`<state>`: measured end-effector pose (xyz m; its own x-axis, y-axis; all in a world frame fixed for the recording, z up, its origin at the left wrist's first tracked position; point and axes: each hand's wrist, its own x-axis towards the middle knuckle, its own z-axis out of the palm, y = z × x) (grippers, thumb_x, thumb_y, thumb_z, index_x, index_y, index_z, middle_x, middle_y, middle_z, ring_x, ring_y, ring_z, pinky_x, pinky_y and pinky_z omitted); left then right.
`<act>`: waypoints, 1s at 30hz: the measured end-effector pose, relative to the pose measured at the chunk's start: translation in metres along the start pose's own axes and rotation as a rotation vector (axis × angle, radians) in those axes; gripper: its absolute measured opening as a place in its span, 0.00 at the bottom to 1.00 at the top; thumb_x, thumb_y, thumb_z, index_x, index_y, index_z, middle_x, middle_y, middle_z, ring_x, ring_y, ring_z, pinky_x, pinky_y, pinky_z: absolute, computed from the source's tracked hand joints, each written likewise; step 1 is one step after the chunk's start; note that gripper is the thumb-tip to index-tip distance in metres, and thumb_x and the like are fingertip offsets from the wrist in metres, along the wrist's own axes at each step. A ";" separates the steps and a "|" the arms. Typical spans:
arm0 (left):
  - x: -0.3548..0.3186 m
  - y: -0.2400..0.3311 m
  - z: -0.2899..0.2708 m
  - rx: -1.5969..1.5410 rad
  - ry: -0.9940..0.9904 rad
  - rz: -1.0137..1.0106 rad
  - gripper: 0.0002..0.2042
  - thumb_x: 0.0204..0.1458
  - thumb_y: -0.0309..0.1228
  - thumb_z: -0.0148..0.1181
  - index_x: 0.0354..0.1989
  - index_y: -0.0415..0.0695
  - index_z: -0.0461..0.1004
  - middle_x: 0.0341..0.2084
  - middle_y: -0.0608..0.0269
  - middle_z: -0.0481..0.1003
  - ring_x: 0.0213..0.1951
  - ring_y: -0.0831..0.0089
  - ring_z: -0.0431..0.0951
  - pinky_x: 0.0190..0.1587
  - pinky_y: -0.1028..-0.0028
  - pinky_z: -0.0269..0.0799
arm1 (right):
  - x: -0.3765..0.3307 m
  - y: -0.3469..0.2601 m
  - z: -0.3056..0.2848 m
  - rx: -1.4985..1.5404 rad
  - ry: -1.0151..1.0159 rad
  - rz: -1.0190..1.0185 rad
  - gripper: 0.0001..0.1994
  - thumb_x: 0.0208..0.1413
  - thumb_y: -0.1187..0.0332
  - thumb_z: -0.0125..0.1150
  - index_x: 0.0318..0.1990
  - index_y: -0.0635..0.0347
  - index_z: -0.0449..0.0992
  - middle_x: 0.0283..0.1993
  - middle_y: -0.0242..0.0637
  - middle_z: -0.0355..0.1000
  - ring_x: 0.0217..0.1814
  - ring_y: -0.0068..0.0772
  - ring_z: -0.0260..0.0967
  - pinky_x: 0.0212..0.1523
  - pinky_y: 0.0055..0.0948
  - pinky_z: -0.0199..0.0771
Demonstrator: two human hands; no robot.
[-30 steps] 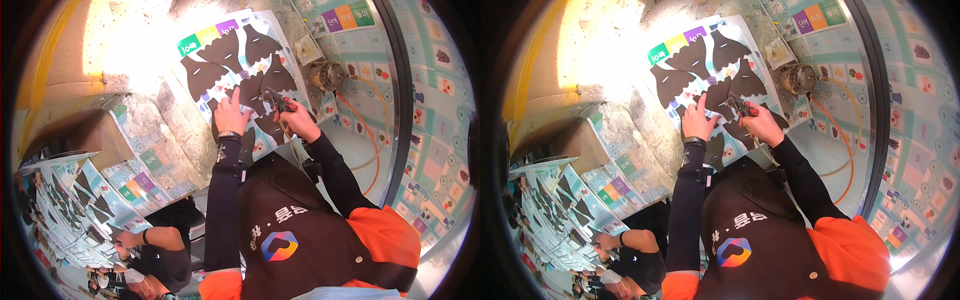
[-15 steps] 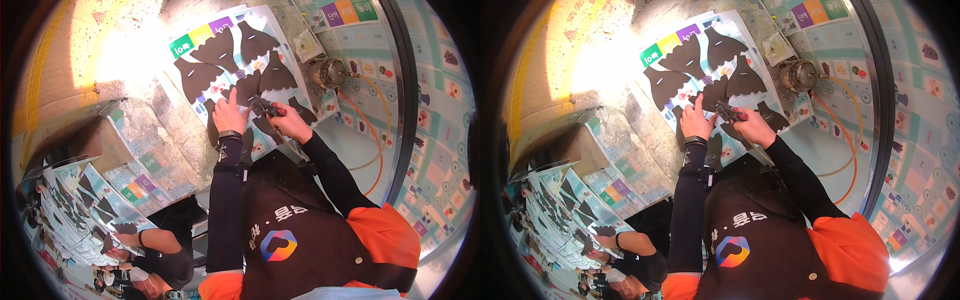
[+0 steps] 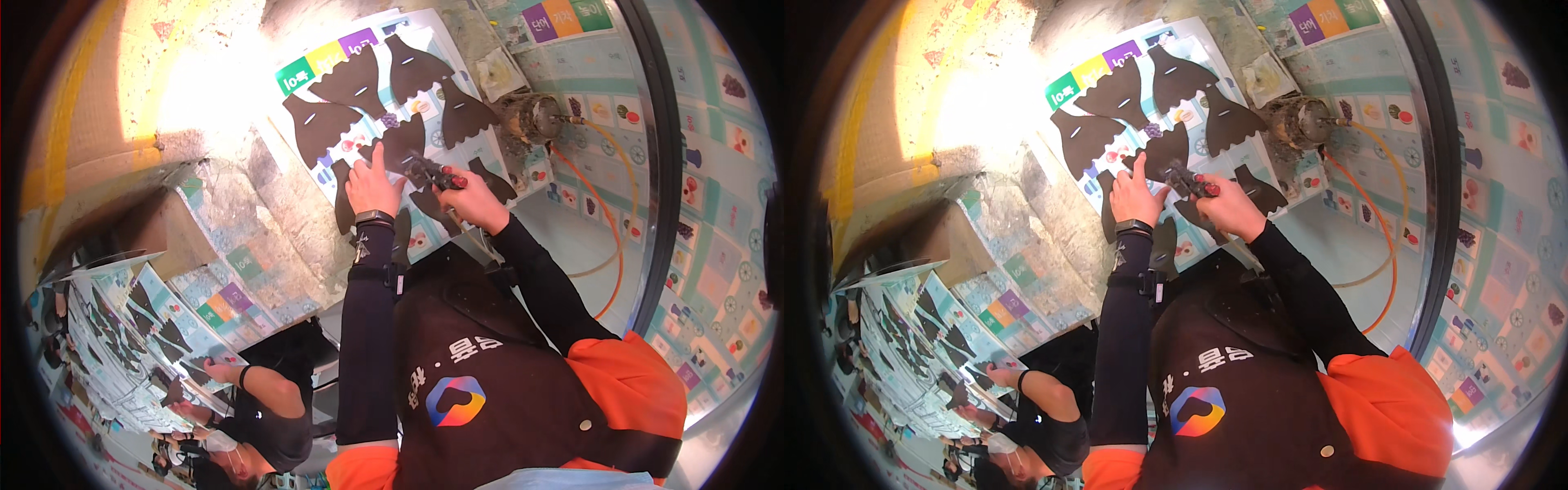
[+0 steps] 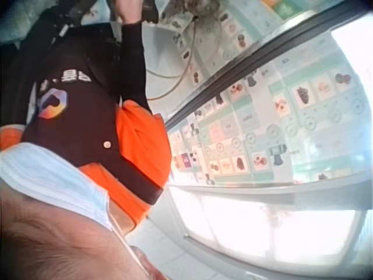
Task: Using a glue gun to apply adhesive to shoe upper components on a manufacturing floor.
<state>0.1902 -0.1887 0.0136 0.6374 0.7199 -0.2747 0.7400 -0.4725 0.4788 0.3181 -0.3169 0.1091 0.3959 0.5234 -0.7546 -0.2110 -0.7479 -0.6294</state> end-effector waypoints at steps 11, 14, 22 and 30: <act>0.035 0.083 0.018 -0.120 0.164 0.192 0.18 0.49 0.36 0.68 0.46 0.45 0.72 0.38 0.54 0.71 0.43 0.54 0.75 0.44 0.57 0.74 | -0.018 -0.026 -0.096 0.196 0.265 -0.068 0.16 0.47 0.74 0.53 0.45 0.64 0.75 0.33 0.32 0.76 0.30 0.22 0.71 0.20 0.25 0.70; 0.045 0.114 0.044 -0.180 0.090 0.199 0.19 0.48 0.35 0.68 0.46 0.45 0.70 0.39 0.56 0.71 0.44 0.54 0.75 0.45 0.58 0.73 | 0.014 -0.035 -0.110 0.063 0.279 -0.087 0.15 0.47 0.72 0.56 0.44 0.63 0.76 0.32 0.32 0.75 0.28 0.23 0.71 0.20 0.27 0.71; 0.052 0.120 0.073 -0.279 0.118 0.050 0.20 0.48 0.31 0.69 0.48 0.42 0.69 0.43 0.52 0.73 0.48 0.52 0.75 0.47 0.59 0.71 | 0.051 -0.028 -0.118 0.011 0.258 -0.036 0.17 0.46 0.74 0.56 0.46 0.64 0.76 0.28 0.31 0.72 0.23 0.22 0.66 0.22 0.28 0.70; 0.057 0.120 0.070 -0.341 0.098 0.010 0.20 0.47 0.28 0.70 0.46 0.42 0.68 0.41 0.50 0.73 0.47 0.50 0.74 0.48 0.59 0.71 | 0.062 -0.011 -0.120 0.093 0.094 -0.081 0.20 0.49 0.77 0.55 0.52 0.69 0.75 0.28 0.28 0.72 0.23 0.19 0.65 0.27 0.23 0.66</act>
<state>0.3308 -0.2399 -0.0026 0.6085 0.7692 -0.1951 0.6089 -0.2950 0.7363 0.4525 -0.3256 0.0917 0.4956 0.5366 -0.6830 -0.2553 -0.6616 -0.7051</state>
